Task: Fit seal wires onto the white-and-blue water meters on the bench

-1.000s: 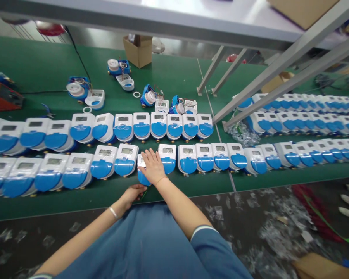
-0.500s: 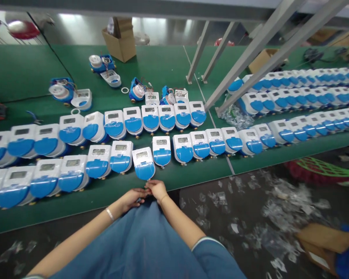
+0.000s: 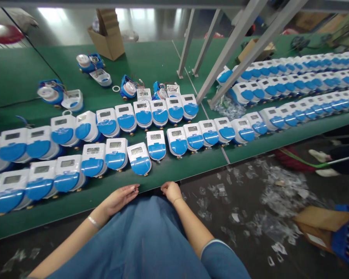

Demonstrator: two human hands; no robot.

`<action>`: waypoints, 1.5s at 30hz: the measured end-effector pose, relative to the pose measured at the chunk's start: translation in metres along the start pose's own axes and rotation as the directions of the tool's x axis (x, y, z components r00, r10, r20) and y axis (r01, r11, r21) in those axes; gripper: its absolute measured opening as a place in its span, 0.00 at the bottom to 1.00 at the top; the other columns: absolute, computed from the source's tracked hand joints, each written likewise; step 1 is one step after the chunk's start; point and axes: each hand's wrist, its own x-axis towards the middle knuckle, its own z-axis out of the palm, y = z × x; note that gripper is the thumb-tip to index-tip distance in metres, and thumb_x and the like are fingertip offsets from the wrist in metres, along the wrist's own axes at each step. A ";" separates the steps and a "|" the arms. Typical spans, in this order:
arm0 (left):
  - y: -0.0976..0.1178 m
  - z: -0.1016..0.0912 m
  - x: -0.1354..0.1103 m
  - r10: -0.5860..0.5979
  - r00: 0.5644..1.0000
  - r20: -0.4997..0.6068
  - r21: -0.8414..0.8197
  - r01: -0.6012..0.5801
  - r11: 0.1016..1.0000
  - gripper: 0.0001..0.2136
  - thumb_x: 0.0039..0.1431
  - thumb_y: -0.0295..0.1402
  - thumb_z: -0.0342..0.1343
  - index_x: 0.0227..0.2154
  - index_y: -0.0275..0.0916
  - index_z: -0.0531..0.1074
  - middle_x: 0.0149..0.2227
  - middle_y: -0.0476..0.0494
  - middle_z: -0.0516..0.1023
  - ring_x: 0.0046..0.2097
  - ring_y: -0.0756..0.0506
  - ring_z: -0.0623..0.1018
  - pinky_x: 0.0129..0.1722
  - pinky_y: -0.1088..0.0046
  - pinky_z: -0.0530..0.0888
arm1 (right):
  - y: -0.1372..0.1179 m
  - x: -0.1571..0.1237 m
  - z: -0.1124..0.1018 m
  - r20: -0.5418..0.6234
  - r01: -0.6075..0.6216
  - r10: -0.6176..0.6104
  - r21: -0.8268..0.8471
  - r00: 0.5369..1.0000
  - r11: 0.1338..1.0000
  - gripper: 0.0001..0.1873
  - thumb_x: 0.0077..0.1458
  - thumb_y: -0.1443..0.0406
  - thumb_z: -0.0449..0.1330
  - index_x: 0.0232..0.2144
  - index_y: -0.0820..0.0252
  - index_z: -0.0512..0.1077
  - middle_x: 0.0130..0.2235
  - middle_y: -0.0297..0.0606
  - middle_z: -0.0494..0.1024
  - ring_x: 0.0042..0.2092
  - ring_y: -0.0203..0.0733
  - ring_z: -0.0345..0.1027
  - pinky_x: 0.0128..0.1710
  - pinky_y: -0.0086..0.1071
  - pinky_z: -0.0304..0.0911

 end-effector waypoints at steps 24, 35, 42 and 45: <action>-0.012 0.005 0.000 -0.020 0.997 -0.069 -0.166 0.009 0.986 0.02 0.53 0.24 0.59 0.29 0.30 0.75 0.35 0.36 0.79 0.38 0.48 0.79 0.44 0.78 0.75 | -0.052 -0.023 0.075 -0.070 0.234 -0.223 0.309 0.972 0.922 0.07 0.43 0.62 0.62 0.24 0.61 0.71 0.28 0.38 0.79 0.31 0.41 0.74 0.33 0.31 0.68; -0.012 0.008 -0.003 -0.009 0.997 -0.072 -0.159 -0.003 0.987 0.03 0.55 0.23 0.57 0.29 0.29 0.75 0.34 0.37 0.80 0.37 0.49 0.79 0.41 0.79 0.76 | -0.056 -0.026 0.075 -0.102 0.252 -0.233 0.283 0.967 0.925 0.05 0.44 0.64 0.61 0.24 0.61 0.70 0.27 0.37 0.79 0.31 0.41 0.74 0.32 0.30 0.68; -0.012 0.009 -0.002 0.003 0.998 -0.070 -0.152 -0.013 0.988 0.04 0.55 0.23 0.56 0.30 0.29 0.75 0.35 0.36 0.80 0.38 0.48 0.79 0.42 0.78 0.76 | -0.054 -0.025 0.077 -0.111 0.249 -0.225 0.323 0.968 0.913 0.06 0.44 0.63 0.61 0.25 0.61 0.71 0.27 0.37 0.79 0.31 0.41 0.74 0.32 0.30 0.68; -0.012 0.008 -0.001 -0.003 0.997 -0.078 -0.144 -0.008 0.990 0.04 0.56 0.23 0.56 0.31 0.29 0.75 0.35 0.36 0.80 0.38 0.48 0.79 0.42 0.79 0.76 | -0.056 -0.026 0.077 -0.114 0.240 -0.213 0.354 0.970 0.904 0.06 0.43 0.63 0.62 0.24 0.61 0.71 0.27 0.37 0.79 0.31 0.41 0.74 0.31 0.30 0.68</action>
